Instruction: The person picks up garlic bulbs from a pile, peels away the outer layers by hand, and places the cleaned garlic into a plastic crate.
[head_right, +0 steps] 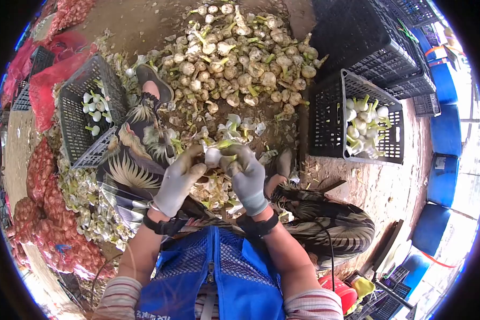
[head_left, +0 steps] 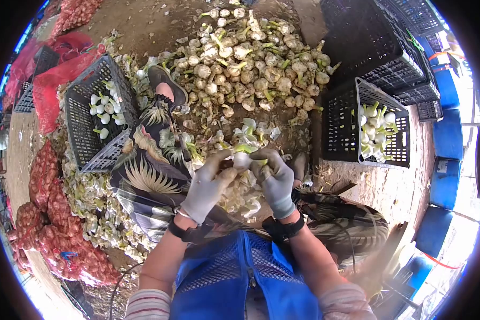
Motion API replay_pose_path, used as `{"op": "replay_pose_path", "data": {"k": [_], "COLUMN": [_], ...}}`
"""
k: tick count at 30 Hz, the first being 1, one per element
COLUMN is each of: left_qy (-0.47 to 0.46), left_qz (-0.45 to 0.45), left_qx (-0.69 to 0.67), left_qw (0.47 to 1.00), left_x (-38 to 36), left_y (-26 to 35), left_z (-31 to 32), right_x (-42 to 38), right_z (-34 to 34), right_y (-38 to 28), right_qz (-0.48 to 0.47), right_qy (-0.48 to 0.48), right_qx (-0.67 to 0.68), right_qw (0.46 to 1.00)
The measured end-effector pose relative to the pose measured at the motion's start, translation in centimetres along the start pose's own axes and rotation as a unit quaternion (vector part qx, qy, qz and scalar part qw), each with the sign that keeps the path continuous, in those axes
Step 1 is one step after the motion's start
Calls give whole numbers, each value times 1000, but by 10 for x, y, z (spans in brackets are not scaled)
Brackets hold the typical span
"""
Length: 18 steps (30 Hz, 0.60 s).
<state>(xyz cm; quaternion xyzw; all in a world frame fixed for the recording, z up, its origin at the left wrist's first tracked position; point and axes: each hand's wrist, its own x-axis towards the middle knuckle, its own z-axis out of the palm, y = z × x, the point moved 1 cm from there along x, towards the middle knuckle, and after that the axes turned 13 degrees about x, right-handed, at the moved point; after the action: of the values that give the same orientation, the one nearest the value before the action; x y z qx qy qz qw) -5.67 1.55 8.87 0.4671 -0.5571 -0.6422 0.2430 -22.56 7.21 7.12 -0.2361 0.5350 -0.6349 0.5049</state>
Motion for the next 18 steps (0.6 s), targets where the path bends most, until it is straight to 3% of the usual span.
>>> {"op": "replay_pose_path", "data": {"k": [1,2,7,9,12,14,15,16,18], "left_qy": [-23,-22,19,33,60,8,31,33,18], "left_qz": [-65,-67,-68,-72,1,166,244,244,210], "left_qx": [-108,-108,-62,-62,29,213,231,232,364], "left_qw": [992,992,996,995,998,963,941,941,907], "left_x": [1,3,7,5,3,2,5,6,8], "left_y": [12,7,-11,-12,-6,-2,6,6,5], "left_z": [7,10,15,13,2,-6,-5,-8,-11], "right_x": [0,-2,-6,-5,1,1,1,0,-1], "right_z": [3,8,10,12,6,5,6,7,4], "right_y": [-2,-4,0,-6,-8,-5,-4,-3,3], "right_qz": [-108,-213,-205,-176,-178,-151,-151,-123,-97], "right_qy": [-49,-98,-126,-73,-43,-46,-48,-36,-21], "right_qx": [-104,-205,-227,-221,-226,-181,-180,-170,-161], "right_qw": [987,950,944,957,957,971,971,977,982]}}
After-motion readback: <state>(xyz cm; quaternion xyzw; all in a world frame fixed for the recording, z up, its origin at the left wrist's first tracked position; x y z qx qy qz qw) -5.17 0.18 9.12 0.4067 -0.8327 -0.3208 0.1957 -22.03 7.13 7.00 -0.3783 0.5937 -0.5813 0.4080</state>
